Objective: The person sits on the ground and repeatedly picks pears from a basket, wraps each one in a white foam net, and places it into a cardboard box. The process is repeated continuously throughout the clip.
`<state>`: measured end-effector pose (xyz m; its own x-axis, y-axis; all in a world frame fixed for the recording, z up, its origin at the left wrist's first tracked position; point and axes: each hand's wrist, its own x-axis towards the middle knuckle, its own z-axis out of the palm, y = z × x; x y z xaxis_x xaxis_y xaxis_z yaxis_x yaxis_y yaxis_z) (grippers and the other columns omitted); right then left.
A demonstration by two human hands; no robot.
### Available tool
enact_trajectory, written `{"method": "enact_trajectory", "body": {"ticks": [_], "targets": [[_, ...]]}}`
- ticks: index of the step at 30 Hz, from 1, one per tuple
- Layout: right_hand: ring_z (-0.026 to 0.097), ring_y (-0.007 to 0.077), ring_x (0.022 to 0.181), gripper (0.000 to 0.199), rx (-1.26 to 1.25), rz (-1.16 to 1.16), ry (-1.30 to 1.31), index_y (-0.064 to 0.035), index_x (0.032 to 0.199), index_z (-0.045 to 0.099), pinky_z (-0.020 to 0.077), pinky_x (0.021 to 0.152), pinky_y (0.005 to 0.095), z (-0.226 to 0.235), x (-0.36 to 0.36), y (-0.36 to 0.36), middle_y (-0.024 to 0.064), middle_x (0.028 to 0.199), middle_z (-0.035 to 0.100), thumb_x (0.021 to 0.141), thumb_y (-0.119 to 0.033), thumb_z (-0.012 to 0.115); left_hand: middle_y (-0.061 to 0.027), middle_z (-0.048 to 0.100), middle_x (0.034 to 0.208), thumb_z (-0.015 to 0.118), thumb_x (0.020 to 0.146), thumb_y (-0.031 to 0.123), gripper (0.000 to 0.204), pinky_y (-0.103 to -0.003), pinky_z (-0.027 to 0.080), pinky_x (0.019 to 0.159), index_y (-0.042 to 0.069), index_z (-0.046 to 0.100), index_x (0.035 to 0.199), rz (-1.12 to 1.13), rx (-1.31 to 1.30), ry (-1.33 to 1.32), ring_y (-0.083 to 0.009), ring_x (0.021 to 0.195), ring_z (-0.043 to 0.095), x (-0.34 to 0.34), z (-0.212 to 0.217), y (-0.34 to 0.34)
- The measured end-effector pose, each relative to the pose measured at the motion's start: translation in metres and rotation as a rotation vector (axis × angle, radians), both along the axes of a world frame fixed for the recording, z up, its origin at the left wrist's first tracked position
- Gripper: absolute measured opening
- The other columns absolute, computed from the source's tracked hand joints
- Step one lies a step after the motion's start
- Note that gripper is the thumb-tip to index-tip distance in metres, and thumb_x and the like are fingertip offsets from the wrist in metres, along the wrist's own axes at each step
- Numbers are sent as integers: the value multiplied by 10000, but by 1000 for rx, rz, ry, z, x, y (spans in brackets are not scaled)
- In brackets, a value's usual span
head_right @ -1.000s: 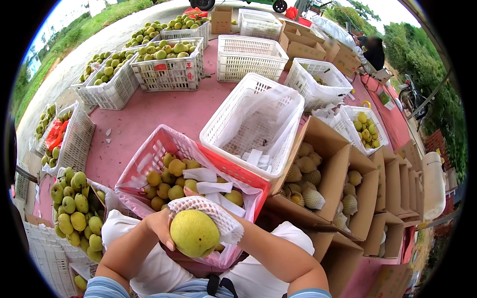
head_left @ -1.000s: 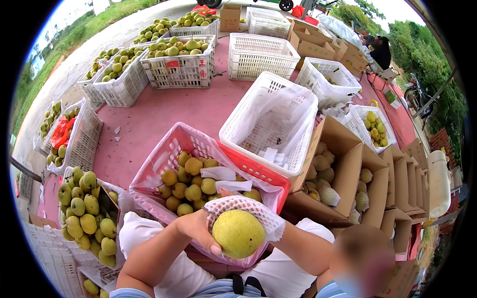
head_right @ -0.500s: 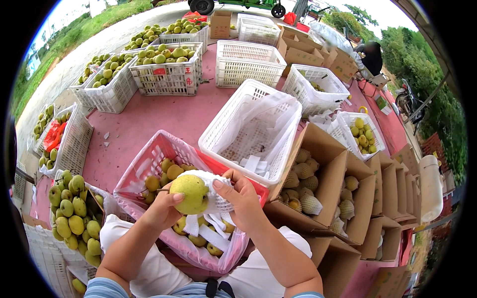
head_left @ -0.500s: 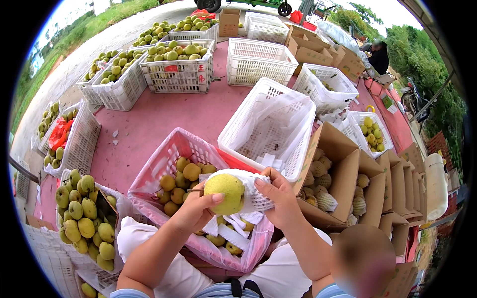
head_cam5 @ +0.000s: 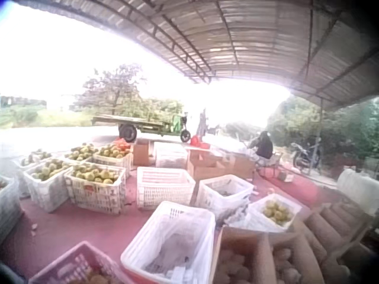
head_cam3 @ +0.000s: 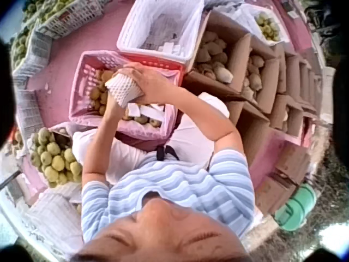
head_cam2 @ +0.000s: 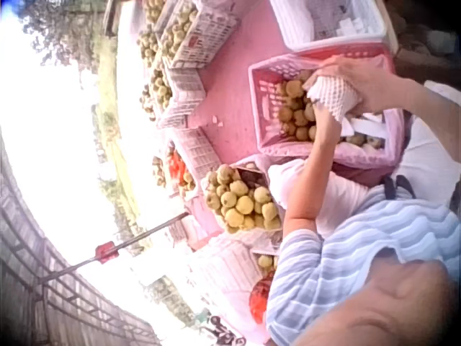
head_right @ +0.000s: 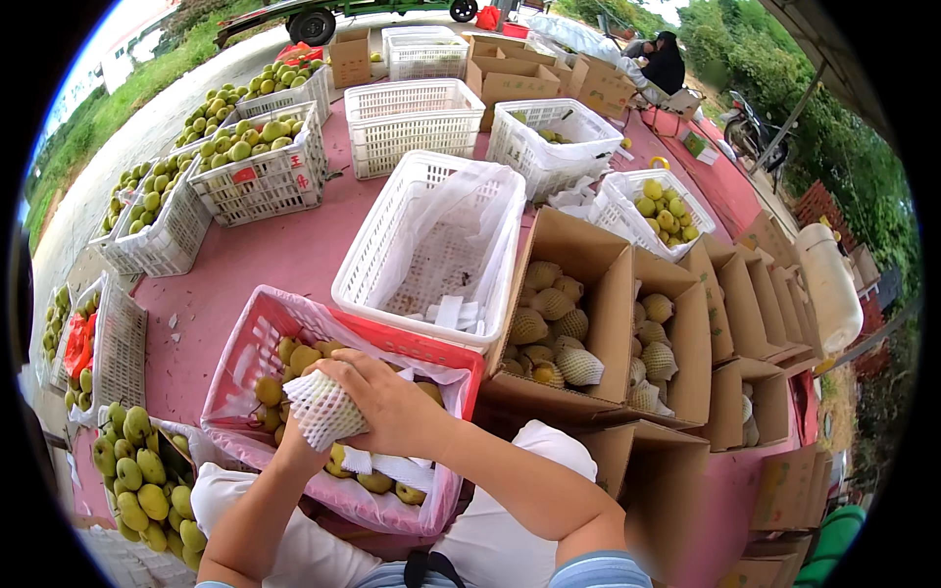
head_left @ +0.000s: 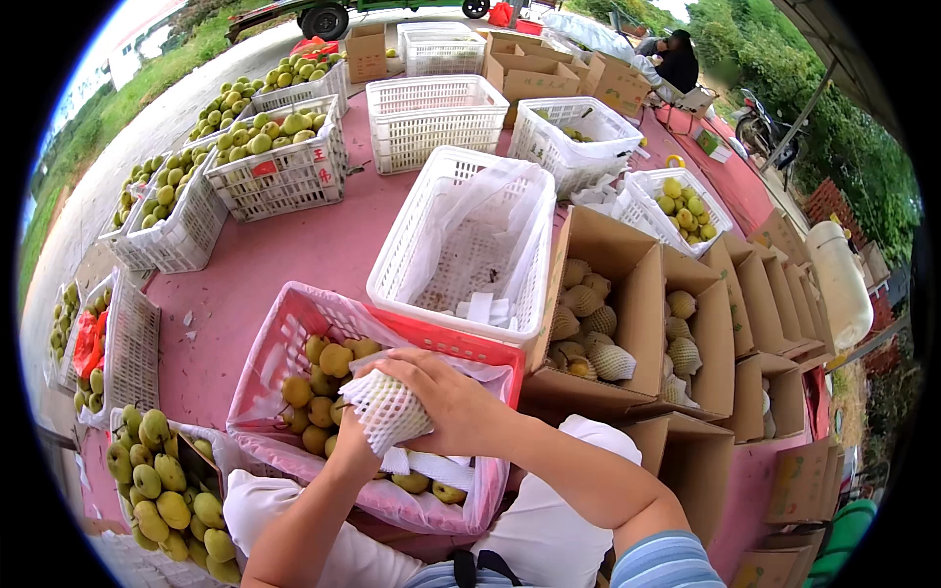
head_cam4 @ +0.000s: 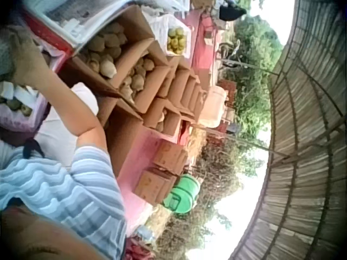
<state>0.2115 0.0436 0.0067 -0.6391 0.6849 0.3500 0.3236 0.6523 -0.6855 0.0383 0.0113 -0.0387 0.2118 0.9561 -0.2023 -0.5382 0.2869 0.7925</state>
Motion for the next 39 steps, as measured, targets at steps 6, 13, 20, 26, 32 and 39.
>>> {"method": "enact_trajectory", "body": {"ticks": [6,13,20,26,32,39], "targets": [[482,354,1219,877,-154,22,171,-94,1348,356,434,992,434,-7,4,7,179,1283,474,631,-239,839,-62,497,1348,466,973,380,519,-400,443,1015,117,362,1408,-134,53,-91,-212,1238,503,-9,-22,4],[573,339,1097,786,18,-500,173,-87,1321,390,468,929,410,35,130,58,193,1222,533,675,-284,792,-127,292,1467,459,967,437,598,-564,397,1024,164,254,1459,-257,40,-184,-399,1279,437,6,25,11],[669,303,905,899,-623,-1069,-239,-130,1375,378,572,773,371,-95,280,94,210,1214,501,623,-392,796,-115,455,1361,434,979,378,505,-379,507,901,98,384,1397,45,65,71,-231,1065,577,-37,28,43],[454,369,1285,993,-904,-573,-1134,-136,1525,134,394,1056,423,-152,222,118,251,1427,399,763,-443,692,-122,468,1329,454,975,331,486,-325,493,867,66,396,1378,132,83,79,-210,1025,571,-54,39,56],[656,287,1024,351,-462,-431,-1305,-75,1075,691,534,844,396,-201,207,128,149,1105,676,822,-292,583,-133,478,1307,472,973,299,444,-332,494,871,66,417,1346,211,72,36,-213,1006,580,-82,48,50],[640,328,1014,391,-270,-850,-950,-51,1077,625,502,892,413,-60,199,127,195,1059,671,782,-303,678,-129,544,1198,578,922,231,328,-315,508,858,29,521,1173,585,66,-107,-213,980,601,-151,60,53]]}}
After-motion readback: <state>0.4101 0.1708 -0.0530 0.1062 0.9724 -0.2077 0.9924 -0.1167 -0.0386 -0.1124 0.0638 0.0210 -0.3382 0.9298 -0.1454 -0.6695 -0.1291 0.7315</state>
